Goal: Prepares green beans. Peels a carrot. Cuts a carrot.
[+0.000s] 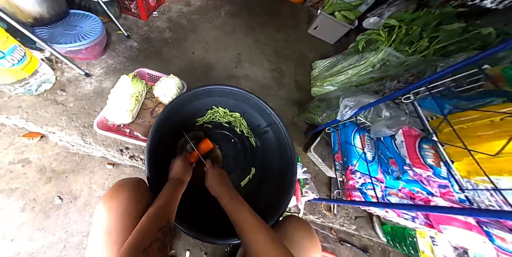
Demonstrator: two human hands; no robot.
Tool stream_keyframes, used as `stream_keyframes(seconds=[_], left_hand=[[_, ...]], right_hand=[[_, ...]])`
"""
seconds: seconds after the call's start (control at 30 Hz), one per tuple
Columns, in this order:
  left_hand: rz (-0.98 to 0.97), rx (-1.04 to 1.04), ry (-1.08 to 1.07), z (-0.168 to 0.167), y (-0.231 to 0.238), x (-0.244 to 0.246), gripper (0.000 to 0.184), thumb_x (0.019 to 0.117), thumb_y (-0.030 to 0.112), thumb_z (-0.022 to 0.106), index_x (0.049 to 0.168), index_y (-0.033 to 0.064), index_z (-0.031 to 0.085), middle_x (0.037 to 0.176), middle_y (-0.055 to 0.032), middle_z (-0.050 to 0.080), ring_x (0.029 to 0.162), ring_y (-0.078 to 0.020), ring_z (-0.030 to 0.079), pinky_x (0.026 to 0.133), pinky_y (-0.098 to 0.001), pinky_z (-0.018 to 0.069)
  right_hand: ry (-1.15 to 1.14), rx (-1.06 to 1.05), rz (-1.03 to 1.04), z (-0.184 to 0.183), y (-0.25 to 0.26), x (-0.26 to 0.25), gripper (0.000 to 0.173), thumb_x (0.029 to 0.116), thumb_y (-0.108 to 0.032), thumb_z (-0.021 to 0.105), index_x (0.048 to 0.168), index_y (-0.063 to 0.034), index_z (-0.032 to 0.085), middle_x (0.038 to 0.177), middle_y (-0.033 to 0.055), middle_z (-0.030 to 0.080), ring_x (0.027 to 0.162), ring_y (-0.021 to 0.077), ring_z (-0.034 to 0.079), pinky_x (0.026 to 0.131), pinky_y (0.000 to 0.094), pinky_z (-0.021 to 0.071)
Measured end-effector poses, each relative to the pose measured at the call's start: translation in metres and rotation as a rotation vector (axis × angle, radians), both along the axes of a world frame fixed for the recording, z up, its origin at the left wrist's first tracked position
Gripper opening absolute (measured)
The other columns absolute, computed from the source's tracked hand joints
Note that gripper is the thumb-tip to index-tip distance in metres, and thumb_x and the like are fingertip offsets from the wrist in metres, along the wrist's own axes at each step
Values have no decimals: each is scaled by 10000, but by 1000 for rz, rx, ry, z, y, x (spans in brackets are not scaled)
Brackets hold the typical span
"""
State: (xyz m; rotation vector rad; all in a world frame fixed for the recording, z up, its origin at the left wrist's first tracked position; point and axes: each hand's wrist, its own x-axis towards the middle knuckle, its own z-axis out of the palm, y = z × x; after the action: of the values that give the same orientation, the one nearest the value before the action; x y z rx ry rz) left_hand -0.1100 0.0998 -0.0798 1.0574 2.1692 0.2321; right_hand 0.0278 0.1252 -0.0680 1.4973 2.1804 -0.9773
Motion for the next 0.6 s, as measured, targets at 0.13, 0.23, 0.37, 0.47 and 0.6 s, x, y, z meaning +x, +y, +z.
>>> stream_keyframes(seconds=[0.13, 0.23, 0.37, 0.47, 0.6], left_hand=[[-11, -8, 24, 1, -1, 5, 462, 964, 230, 713, 1378, 63, 593, 1357, -191, 631, 1262, -362, 617, 1070, -525, 497], [-44, -15, 44, -5, -4, 8, 517, 948, 229, 733, 1413, 65, 579, 1423, -195, 589, 1326, -389, 559, 1110, -534, 461], [-119, -42, 106, -4, -2, 12, 492, 993, 235, 681, 1436, 65, 555, 1447, -209, 564, 1370, -404, 516, 1128, -516, 447], [-149, -21, 135, 1, 2, 7, 423, 1012, 204, 638, 1404, 54, 584, 1415, -204, 590, 1357, -393, 529, 1136, -514, 437], [-150, -7, 145, 5, 2, 5, 402, 1021, 210, 625, 1387, 45, 593, 1389, -208, 609, 1348, -383, 546, 1131, -520, 442]], right_hand=[[-12, -60, 3, 38, 2, -2, 425, 1095, -174, 414, 1516, -127, 450, 1356, 210, 623, 1243, 384, 634, 998, 580, 535], [-17, -62, -8, 34, -11, 11, 396, 1124, -226, 375, 1496, -108, 443, 1304, 224, 643, 1188, 397, 664, 965, 572, 553], [20, -54, -63, 5, -11, 11, 401, 1135, -272, 346, 1498, -128, 437, 1265, 215, 658, 1147, 383, 683, 949, 548, 565], [65, -33, -66, -8, -3, -1, 408, 1134, -265, 351, 1509, -129, 439, 1268, 214, 656, 1166, 379, 676, 964, 544, 562], [98, -7, -79, -20, -1, -3, 415, 1136, -276, 350, 1521, -142, 430, 1268, 210, 660, 1165, 377, 678, 965, 548, 561]])
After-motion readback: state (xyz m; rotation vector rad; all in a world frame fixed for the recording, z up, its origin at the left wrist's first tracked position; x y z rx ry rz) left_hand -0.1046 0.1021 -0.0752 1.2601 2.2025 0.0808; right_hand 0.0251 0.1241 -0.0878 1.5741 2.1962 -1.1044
